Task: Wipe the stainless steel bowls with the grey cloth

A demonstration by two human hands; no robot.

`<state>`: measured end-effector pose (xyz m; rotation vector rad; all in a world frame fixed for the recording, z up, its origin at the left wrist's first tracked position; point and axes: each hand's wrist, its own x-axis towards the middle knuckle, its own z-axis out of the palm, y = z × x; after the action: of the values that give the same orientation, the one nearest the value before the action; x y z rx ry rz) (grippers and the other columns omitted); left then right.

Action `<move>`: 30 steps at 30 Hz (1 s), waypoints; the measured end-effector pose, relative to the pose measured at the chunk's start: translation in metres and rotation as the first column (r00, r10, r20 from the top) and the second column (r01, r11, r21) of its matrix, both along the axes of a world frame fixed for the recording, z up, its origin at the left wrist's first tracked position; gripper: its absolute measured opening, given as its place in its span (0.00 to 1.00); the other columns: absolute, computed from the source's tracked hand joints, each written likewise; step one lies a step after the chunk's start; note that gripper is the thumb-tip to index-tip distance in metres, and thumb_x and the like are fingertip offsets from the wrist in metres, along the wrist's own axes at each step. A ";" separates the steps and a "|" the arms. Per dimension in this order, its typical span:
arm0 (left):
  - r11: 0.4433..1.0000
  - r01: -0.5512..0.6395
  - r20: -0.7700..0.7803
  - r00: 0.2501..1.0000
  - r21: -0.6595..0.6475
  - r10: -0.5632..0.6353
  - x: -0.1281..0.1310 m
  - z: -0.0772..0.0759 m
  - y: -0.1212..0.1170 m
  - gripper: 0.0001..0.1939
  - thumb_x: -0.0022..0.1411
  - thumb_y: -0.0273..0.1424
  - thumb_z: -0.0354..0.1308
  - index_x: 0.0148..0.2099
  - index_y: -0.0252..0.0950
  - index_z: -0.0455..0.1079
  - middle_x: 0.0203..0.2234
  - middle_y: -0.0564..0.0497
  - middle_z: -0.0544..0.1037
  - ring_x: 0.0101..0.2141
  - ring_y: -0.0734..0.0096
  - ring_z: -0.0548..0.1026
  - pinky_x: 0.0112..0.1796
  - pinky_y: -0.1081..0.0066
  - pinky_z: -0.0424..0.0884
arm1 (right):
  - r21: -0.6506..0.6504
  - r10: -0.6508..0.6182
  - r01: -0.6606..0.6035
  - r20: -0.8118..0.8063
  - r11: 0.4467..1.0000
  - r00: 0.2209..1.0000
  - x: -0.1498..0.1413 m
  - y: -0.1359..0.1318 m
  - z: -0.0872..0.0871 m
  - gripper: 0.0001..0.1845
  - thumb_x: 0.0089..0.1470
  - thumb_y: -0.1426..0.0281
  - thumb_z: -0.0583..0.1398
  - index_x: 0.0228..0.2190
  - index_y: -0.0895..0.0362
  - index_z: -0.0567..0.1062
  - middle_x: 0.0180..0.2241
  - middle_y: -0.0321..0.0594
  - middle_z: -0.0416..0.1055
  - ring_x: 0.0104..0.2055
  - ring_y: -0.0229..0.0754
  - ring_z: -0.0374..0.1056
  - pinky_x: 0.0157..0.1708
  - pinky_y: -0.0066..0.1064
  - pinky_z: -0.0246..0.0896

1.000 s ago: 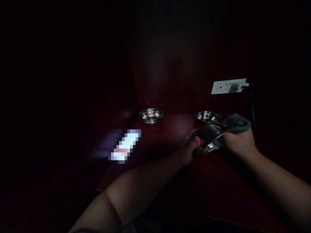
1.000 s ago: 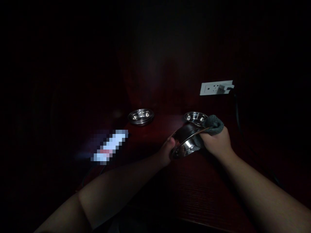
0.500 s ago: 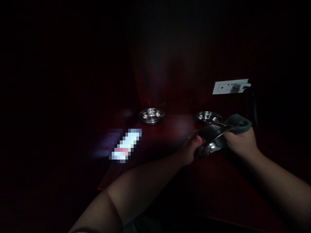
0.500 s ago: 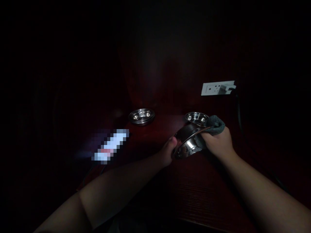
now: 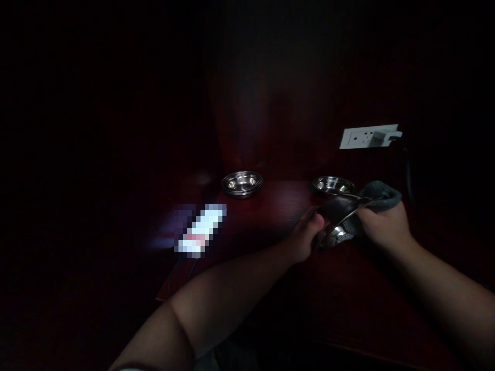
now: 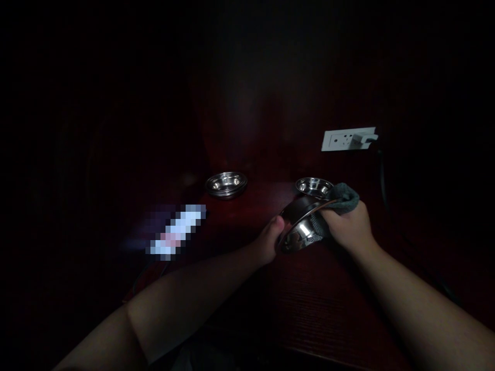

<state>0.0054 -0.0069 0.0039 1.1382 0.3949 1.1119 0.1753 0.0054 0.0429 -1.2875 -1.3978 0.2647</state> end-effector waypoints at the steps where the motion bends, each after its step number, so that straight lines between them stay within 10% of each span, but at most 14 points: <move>1: 1.000 -0.003 -0.002 1.000 0.008 0.003 0.000 0.000 0.000 0.40 0.45 0.62 0.56 0.48 0.33 0.68 0.28 0.50 0.72 0.26 0.75 0.68 0.29 0.72 0.63 | 0.001 -0.003 0.003 0.002 1.000 1.000 0.000 0.000 0.000 0.09 0.37 0.64 0.63 0.19 0.55 0.68 0.19 0.33 0.68 0.23 0.40 0.65 0.27 0.32 0.62; 30: 0.998 0.020 -0.024 1.000 0.054 -0.019 -0.001 -0.001 0.003 0.38 0.48 0.61 0.54 0.47 0.34 0.68 0.26 0.52 0.70 0.25 0.75 0.66 0.31 0.70 0.63 | -0.011 0.019 -0.019 -0.012 1.000 1.000 -0.001 0.001 -0.002 0.09 0.39 0.65 0.64 0.20 0.55 0.69 0.21 0.32 0.67 0.24 0.39 0.64 0.28 0.33 0.62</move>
<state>0.0049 -0.0039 0.0029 1.2012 0.3729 1.0992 0.1747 0.0064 0.0412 -1.2803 -1.4003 0.2928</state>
